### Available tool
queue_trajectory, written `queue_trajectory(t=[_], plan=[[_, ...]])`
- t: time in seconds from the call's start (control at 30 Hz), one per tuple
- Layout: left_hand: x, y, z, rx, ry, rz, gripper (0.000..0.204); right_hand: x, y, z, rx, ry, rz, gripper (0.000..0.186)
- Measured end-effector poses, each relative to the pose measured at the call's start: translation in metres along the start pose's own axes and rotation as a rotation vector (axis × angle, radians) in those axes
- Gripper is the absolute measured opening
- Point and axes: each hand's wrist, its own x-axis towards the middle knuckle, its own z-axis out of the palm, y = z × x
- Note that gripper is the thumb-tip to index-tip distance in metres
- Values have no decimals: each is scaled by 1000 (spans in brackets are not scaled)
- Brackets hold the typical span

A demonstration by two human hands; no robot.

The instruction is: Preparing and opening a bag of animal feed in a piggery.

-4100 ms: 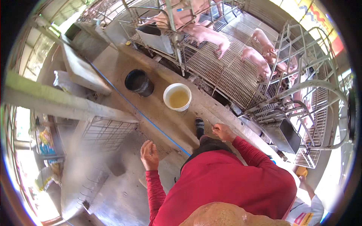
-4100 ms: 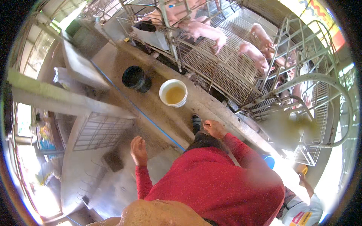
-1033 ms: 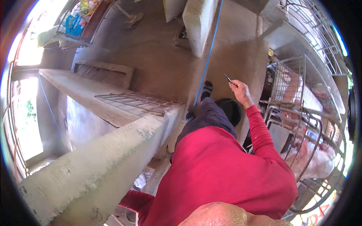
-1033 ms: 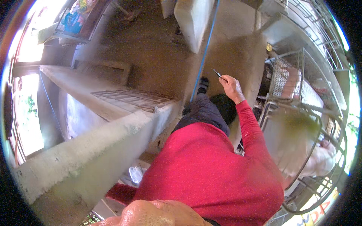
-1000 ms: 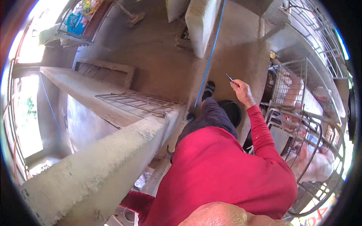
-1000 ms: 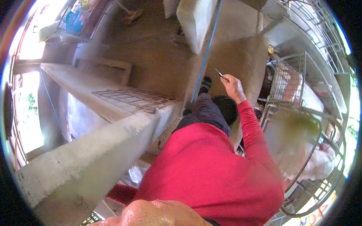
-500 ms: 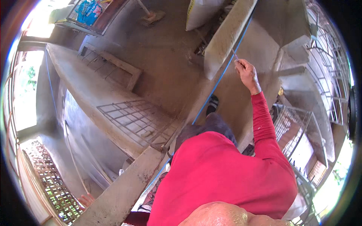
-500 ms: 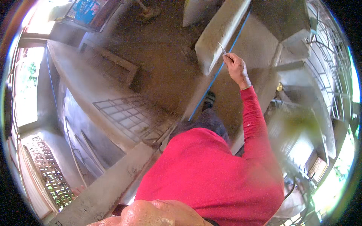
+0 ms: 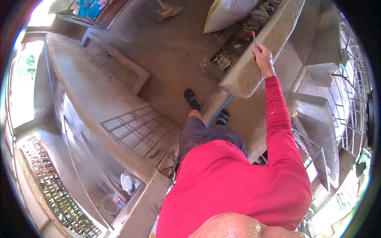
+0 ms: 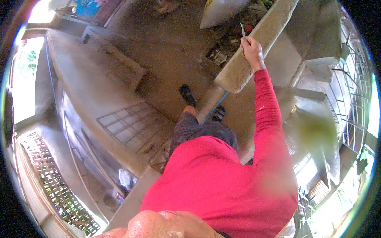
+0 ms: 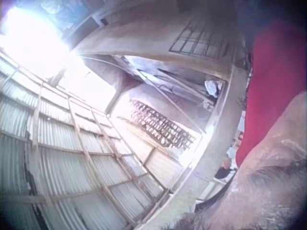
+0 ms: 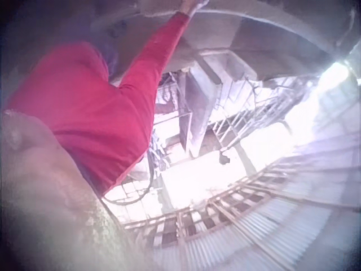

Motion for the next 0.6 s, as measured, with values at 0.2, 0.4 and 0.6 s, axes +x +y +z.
queue_trajectory(t=[0.2,0.4,0.6], plan=[[83,-92,99,96,-598,-171,25,22,-13,26,87,74,176,27],[270,-72,92,158,-582,289,25,44,-24,28,209,121,416,21],[452,89,47,-509,-485,-452,32,59,-49,37,279,155,555,19]])
